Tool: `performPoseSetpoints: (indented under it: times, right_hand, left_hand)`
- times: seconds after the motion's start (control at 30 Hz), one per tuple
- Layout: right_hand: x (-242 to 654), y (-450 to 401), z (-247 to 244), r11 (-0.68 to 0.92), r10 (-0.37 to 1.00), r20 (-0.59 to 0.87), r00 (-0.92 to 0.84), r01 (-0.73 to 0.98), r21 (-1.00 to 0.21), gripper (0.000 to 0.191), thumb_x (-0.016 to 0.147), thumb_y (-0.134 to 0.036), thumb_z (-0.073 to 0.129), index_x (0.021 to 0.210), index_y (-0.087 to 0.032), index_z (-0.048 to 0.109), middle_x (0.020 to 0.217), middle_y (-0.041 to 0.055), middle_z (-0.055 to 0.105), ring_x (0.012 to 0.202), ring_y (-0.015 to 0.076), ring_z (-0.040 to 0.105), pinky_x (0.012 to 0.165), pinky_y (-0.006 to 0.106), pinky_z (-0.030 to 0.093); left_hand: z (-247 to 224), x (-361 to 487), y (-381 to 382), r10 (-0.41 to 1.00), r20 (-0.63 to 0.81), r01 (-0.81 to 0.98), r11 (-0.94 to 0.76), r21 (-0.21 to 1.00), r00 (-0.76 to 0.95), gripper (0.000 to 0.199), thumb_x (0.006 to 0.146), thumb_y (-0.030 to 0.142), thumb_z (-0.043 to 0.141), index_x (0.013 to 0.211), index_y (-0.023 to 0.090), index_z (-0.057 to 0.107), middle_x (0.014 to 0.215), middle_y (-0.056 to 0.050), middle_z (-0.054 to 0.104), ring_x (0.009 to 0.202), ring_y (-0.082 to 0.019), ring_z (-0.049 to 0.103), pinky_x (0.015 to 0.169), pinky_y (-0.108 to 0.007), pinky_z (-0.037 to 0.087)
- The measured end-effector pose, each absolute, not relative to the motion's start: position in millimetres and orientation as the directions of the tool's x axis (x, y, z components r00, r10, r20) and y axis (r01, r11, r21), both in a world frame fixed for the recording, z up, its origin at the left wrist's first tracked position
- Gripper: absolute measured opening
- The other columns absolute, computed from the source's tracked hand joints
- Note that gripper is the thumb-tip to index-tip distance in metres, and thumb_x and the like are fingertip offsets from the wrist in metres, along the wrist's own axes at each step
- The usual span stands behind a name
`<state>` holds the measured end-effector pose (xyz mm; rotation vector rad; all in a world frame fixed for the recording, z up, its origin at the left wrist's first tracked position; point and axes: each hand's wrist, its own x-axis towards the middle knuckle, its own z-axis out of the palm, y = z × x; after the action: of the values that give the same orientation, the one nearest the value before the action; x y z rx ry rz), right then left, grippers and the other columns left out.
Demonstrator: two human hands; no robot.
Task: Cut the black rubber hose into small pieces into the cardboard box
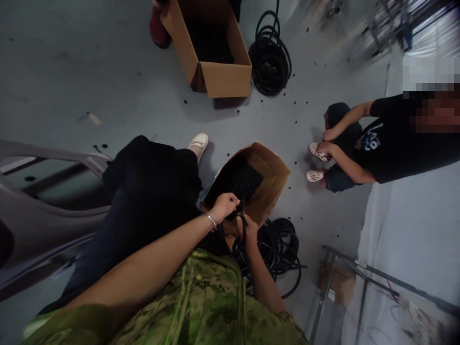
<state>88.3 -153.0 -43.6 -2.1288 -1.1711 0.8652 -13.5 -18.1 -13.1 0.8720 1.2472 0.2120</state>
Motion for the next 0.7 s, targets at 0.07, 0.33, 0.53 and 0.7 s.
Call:
performPoseSetpoints:
  times: [0.07,0.33,0.53,0.7]
  right_hand:
    - [82.8,-153.7,-46.9,-0.463,0.871,-0.250,0.423,0.536,-0.706,0.035,0.087,-0.042,0.050,0.098,-0.018,0.072,0.082,0.0048,0.073,0.072,0.0197,0.065,0.069,0.028,0.052]
    - [79.3,-157.5,-52.0,-0.540,0.816,-0.292,0.498,0.477,-0.694,0.041,0.088,-0.050,0.048,0.094,-0.016,0.072,0.069,0.0040,0.067,0.063,0.0172,0.061,0.058,0.025,0.048]
    - [88.8,-155.4,-34.8,-0.583,0.762,-0.500,0.411,0.102,-0.806,0.051,0.086,-0.055,0.051,0.113,-0.013,0.064,0.057,-0.0019,0.056,0.042,0.0110,0.048,0.042,0.022,0.038]
    - [101.3,-149.6,-20.0,-0.543,0.810,-0.492,0.319,0.090,-0.835,0.048,0.085,-0.048,0.057,0.121,-0.016,0.062,0.077,0.0030,0.065,0.060,0.0124,0.059,0.055,0.023,0.046]
  left_hand:
    - [-18.2,-12.9,-19.2,0.604,-0.732,0.324,0.657,0.681,0.315,0.019,0.076,0.017,0.062,0.059,0.016,0.055,0.049,0.003,0.051,0.045,-0.008,0.043,0.048,-0.021,0.030]
    - [-24.5,-13.0,-20.5,0.628,-0.732,0.295,0.670,0.681,0.265,0.017,0.074,0.028,0.066,0.065,0.017,0.058,0.051,0.003,0.052,0.046,-0.008,0.044,0.047,-0.020,0.030]
    - [-13.2,-12.9,-17.9,0.621,-0.716,0.183,0.701,0.689,0.320,0.015,0.075,0.028,0.065,0.069,0.016,0.057,0.051,0.004,0.051,0.043,-0.007,0.040,0.045,-0.019,0.028]
    - [0.2,-13.6,-14.8,0.578,-0.711,0.127,0.733,0.668,0.401,0.012,0.078,0.022,0.060,0.070,0.016,0.055,0.051,0.005,0.048,0.040,-0.005,0.036,0.041,-0.019,0.024]
